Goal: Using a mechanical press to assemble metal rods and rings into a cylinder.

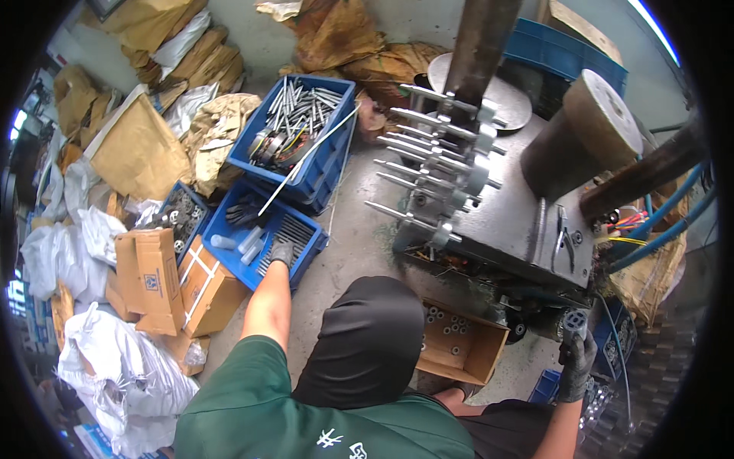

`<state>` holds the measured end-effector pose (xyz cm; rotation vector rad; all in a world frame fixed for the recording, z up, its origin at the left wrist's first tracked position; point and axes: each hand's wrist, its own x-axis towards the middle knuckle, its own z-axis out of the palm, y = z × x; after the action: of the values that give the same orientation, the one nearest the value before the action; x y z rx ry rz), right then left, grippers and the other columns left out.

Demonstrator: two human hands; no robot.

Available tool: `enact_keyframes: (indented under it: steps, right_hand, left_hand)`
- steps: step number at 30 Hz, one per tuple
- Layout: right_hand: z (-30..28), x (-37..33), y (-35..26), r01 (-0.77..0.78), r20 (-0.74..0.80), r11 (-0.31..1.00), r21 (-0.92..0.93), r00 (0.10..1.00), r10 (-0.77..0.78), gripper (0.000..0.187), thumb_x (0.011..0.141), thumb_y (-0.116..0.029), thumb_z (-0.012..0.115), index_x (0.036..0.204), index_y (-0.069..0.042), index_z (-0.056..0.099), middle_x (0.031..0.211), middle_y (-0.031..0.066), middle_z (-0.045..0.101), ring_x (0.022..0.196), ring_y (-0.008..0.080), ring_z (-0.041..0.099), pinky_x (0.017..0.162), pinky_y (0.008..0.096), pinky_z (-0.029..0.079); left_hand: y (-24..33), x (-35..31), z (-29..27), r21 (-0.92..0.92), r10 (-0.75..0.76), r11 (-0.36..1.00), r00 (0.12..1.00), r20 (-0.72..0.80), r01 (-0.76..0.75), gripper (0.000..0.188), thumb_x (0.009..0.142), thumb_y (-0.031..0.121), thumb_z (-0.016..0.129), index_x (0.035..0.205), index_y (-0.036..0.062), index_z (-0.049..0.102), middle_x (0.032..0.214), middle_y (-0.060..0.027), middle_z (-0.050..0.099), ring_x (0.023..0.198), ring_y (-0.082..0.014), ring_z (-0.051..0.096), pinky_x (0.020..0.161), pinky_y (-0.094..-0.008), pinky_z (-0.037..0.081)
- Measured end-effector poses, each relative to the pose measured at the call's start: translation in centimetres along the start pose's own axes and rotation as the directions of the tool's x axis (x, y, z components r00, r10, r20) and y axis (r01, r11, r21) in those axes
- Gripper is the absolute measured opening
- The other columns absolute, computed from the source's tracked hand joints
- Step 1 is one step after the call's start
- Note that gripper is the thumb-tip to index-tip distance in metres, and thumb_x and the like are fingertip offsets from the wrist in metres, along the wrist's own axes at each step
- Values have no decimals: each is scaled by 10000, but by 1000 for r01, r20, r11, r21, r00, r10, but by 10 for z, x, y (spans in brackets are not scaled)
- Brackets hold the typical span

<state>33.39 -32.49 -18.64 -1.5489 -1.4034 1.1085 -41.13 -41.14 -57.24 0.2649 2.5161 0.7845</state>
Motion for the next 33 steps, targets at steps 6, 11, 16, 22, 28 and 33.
enact_keyframes:
  steps: [6, 11, 16, 22, 28, 33]
  right_hand:
    - [11, 12, 8, -10, 65, 1000, -28, 998, 12, 533, 920, -518, 690, 1128, -29, 642, 705, -22, 552, 527, 48, 449, 454, 220, 315]
    - [3, 8, 7, -9, 46, 999, -48, 999, 11, 579, 893, -553, 717, 1114, -23, 642, 710, -17, 557, 532, 53, 462, 455, 224, 327]
    - [11, 9, 1, 32, 91, 998, -46, 995, -28, 627, 875, -574, 741, 1131, -9, 654, 721, -14, 574, 538, 59, 482, 453, 229, 351]
    - [24, 9, -7, 59, 130, 997, 54, 989, -65, 571, 884, -490, 730, 1146, 12, 667, 725, 14, 609, 544, 73, 517, 466, 231, 381]
    - [0, -17, -15, 23, 107, 993, 117, 994, -36, 491, 850, -194, 740, 1278, 22, 631, 878, 54, 681, 654, 101, 582, 553, 240, 457]
    - [19, -30, -64, 48, 275, 965, 257, 954, -121, 319, 831, -146, 812, 1087, 9, 700, 934, 30, 715, 814, 97, 641, 731, 258, 540]
  left_hand:
    - [-29, 33, 2, -259, -49, 966, 988, -144, 11, 706, 799, 168, 708, 1457, 6, 510, 1296, -270, 667, 1176, -397, 666, 1004, -422, 527]
    - [-3, 15, 21, -155, -184, 974, 975, -125, 164, 667, 788, 228, 753, 1392, -5, 594, 1335, -280, 655, 1214, -392, 659, 1030, -413, 518]
    - [-10, 20, 6, 404, -124, 913, 984, 125, 64, 381, 867, 209, 673, 1163, -22, 733, 1267, -273, 688, 1242, -387, 651, 1036, -427, 522]
    - [-27, 21, -42, -312, -90, 950, 978, -189, 27, 230, 866, 183, 614, 1017, 20, 670, 940, -203, 728, 844, -335, 723, 712, -445, 573]
    - [57, -107, -100, -743, 187, 636, 976, -112, -207, 511, 1012, 600, 496, 1209, 140, 597, 793, -15, 615, 553, -125, 527, 457, -255, 392]
    - [204, -281, -216, -861, 708, 180, 670, -223, -477, 384, 1008, 251, 669, 1325, 46, 600, 985, -69, 689, 810, -140, 652, 760, -287, 558]
